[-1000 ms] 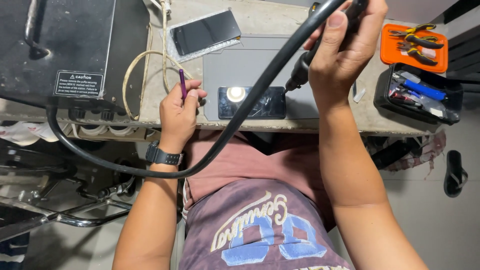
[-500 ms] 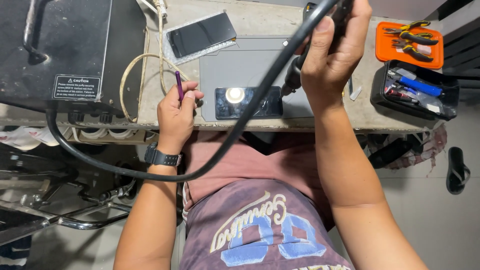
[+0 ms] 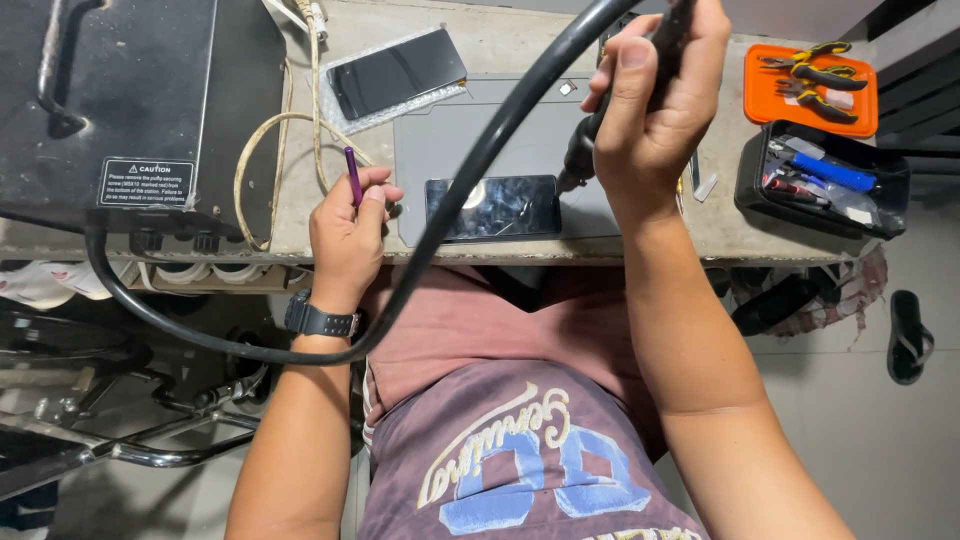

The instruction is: Removing a damaged screen from a smartphone using a heat gun and prying tools on a repair bench.

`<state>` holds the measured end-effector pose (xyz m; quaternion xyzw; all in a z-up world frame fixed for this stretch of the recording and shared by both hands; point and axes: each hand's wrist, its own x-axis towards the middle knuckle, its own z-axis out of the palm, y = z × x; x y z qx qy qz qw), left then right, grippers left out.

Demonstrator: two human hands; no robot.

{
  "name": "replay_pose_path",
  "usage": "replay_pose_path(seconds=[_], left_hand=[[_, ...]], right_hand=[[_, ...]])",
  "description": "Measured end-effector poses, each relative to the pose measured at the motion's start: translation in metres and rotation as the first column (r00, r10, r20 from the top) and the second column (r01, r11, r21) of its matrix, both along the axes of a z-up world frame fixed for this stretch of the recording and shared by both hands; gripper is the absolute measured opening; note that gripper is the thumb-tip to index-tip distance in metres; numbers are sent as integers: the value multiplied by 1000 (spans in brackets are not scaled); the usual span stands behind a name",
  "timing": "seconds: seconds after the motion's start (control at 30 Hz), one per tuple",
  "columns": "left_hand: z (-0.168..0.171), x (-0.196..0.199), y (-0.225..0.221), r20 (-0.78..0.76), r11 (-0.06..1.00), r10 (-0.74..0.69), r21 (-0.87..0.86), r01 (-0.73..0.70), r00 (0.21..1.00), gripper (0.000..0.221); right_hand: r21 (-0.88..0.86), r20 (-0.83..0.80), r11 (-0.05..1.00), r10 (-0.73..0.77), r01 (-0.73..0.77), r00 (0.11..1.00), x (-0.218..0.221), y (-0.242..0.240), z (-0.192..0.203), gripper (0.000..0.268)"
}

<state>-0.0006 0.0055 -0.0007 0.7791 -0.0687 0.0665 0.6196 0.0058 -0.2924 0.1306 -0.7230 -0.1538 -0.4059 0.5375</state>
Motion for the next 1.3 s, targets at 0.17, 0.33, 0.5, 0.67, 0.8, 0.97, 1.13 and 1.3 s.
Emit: replay_pose_path(seconds=[0.17, 0.33, 0.5, 0.67, 0.8, 0.97, 1.13, 1.3], left_hand=[[0, 0, 1, 6, 1000, 1, 12, -1, 1000, 29], [0, 1, 0, 5, 1000, 9, 17, -9, 1000, 28], [1, 0, -1, 4, 1000, 4, 6, -4, 1000, 28], [1, 0, -1, 5, 1000, 0, -6, 0, 1000, 27], [2, 0, -1, 8, 1000, -6, -2, 6, 1000, 28], [1, 2, -4, 5, 1000, 6, -6, -6, 1000, 27], [-6, 6, -5, 60, 999, 36, 23, -38, 998, 26], [-12, 10, -7, 73, 999, 21, -48, -18, 997, 30]], right_hand=[[1, 13, 1000, -4, 4, 1000, 3, 1, 2, 26], [-8, 58, 1000, -24, 25, 998, 7, -1, 4, 26], [12, 49, 1000, -23, 23, 999, 9, 0, 0, 24], [-41, 55, 999, 13, -11, 998, 10, 5, 11, 17], [-53, 17, 997, 62, -61, 998, 9, 5, 16, 17], [-28, 46, 999, 29, -28, 999, 17, 0, -3, 24], [12, 55, 995, 95, -95, 994, 23, 19, -2, 29], [-108, 115, 993, -29, 42, 993, 36, 38, -15, 41]])
